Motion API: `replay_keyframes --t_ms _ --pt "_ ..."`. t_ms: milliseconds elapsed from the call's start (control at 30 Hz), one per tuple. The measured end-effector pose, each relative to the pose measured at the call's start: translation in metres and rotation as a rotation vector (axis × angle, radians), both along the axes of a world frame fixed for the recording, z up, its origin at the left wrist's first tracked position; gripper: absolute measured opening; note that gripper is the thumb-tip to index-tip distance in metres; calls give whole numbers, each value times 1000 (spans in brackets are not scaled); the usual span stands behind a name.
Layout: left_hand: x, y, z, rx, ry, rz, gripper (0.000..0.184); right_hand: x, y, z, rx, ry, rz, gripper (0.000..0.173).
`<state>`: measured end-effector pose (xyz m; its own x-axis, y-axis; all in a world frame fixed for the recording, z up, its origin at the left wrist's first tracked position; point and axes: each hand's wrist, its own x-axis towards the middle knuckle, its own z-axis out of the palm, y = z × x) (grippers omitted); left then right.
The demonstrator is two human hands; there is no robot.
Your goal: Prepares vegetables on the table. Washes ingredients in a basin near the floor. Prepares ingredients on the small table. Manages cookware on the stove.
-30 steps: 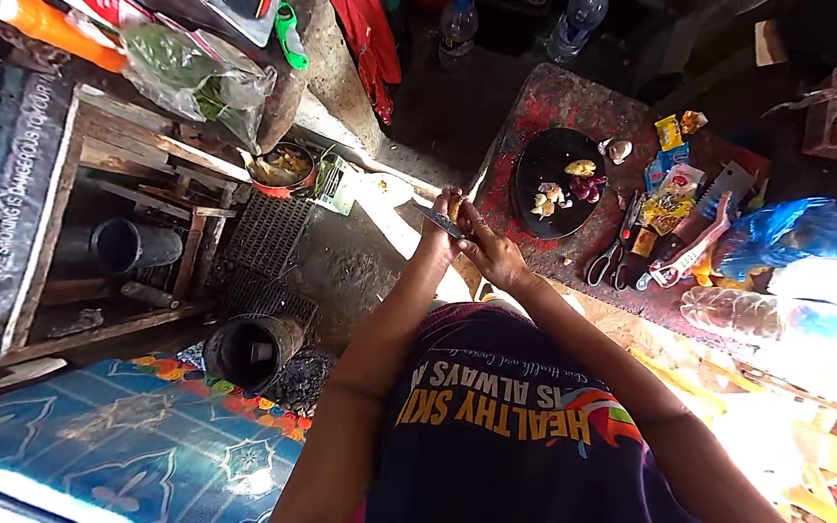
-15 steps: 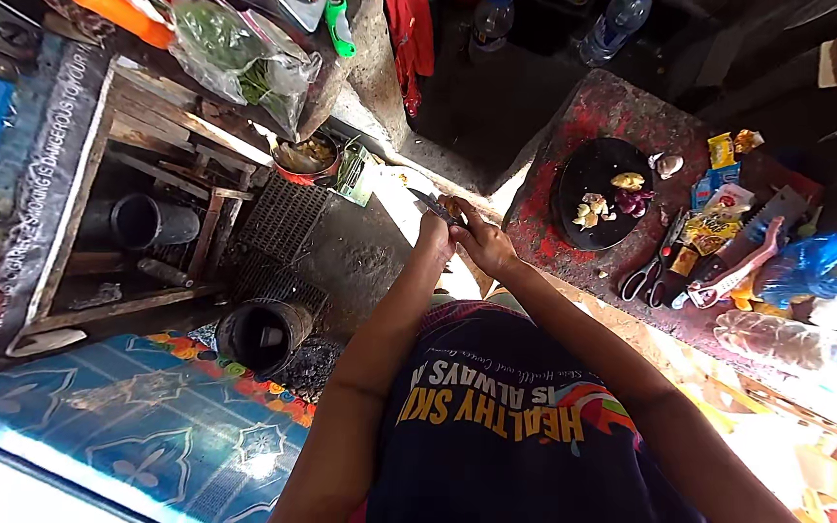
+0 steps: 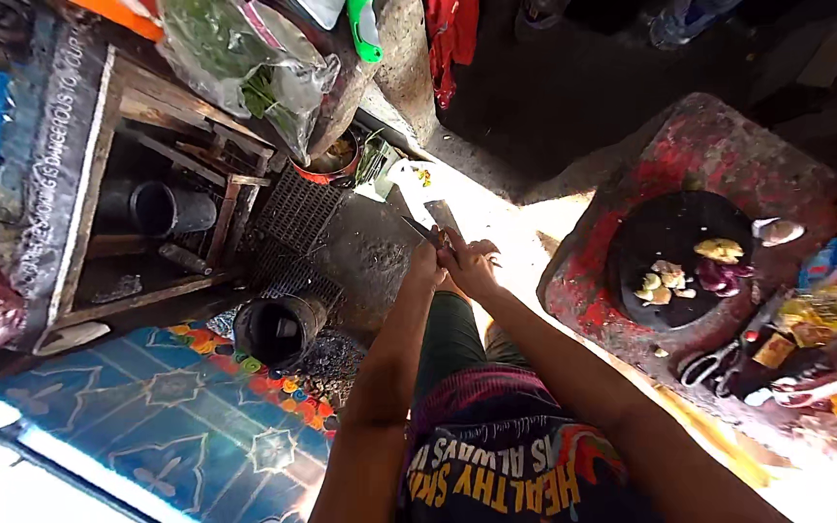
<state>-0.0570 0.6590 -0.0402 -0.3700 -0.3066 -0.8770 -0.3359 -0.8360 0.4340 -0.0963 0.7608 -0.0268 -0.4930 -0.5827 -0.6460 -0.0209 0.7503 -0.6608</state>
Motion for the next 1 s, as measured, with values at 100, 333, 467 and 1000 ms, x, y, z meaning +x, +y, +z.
replay_keyframes --t_ms 100,333,467,1000 --pt "-23 -19 -30 -26 -81 -12 20 -13 -24 -28 29 -73 -66 56" --pt "-64 -67 -73 97 -181 -48 25 -52 -72 -75 102 -110 -93 55" --pt "-48 -110 -77 119 -194 -75 22 -43 -112 -83 115 -157 -53 53" --pt "0 -270 -96 125 -84 489 27 -22 -299 -96 100 48 366 53"
